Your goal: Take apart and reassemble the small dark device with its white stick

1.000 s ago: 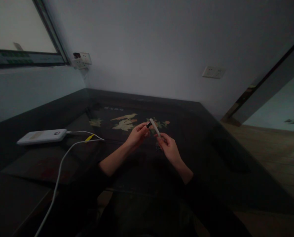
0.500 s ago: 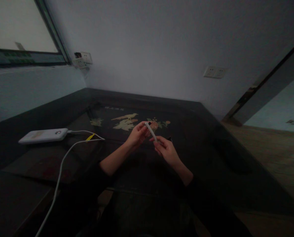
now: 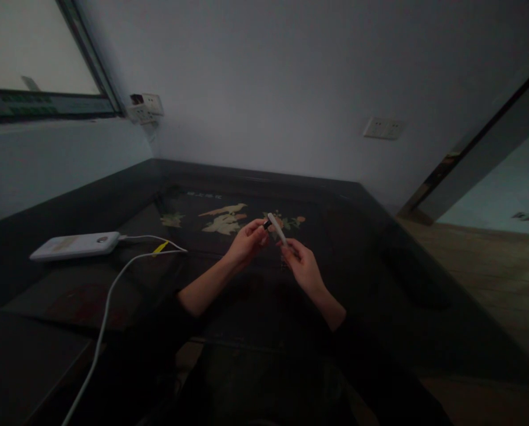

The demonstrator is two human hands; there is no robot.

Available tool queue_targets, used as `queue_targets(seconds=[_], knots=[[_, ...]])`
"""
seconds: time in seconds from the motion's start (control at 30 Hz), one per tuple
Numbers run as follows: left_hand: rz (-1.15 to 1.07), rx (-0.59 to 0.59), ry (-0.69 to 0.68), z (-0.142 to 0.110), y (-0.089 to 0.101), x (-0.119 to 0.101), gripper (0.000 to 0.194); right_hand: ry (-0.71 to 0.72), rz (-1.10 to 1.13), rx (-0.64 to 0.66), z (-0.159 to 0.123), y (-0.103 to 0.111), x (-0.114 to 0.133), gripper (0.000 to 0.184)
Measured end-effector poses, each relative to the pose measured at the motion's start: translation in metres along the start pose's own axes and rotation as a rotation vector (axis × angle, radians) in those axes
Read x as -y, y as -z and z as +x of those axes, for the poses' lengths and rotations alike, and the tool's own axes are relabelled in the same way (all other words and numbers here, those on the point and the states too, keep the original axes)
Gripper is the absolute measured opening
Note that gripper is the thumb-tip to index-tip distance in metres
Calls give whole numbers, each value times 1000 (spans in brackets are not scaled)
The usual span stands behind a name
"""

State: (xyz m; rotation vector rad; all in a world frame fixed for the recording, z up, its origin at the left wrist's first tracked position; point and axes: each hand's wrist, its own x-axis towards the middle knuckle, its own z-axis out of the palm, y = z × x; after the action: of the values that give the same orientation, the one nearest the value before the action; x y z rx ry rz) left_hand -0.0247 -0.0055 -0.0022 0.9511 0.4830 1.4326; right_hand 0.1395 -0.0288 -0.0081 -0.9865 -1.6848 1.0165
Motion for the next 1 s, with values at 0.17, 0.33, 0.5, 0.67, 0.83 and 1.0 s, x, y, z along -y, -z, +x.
queue_targets(seconds=[0.17, 0.33, 0.5, 0.67, 0.83, 1.0], knots=[[22, -4, 14, -1, 1, 0, 46, -12, -13, -33, 1, 0, -2, 30], [17, -32, 24, -1, -3, -3, 52, 5, 31, 31, -1, -2, 0, 32], [-14, -43, 8, -1, -8, -5, 52, 12, 115, 129, -5, -4, 4, 34], [-17, -36, 13, -1, -9, -4, 53, 12, 121, 128, -4, -4, 2, 34], [-9, -20, 22, 1, -2, -1, 55, 1, 75, 56, 0, -3, -5, 34], [16, -14, 13, 0, -1, -1, 48, -9, 18, -14, 2, -1, -6, 34]])
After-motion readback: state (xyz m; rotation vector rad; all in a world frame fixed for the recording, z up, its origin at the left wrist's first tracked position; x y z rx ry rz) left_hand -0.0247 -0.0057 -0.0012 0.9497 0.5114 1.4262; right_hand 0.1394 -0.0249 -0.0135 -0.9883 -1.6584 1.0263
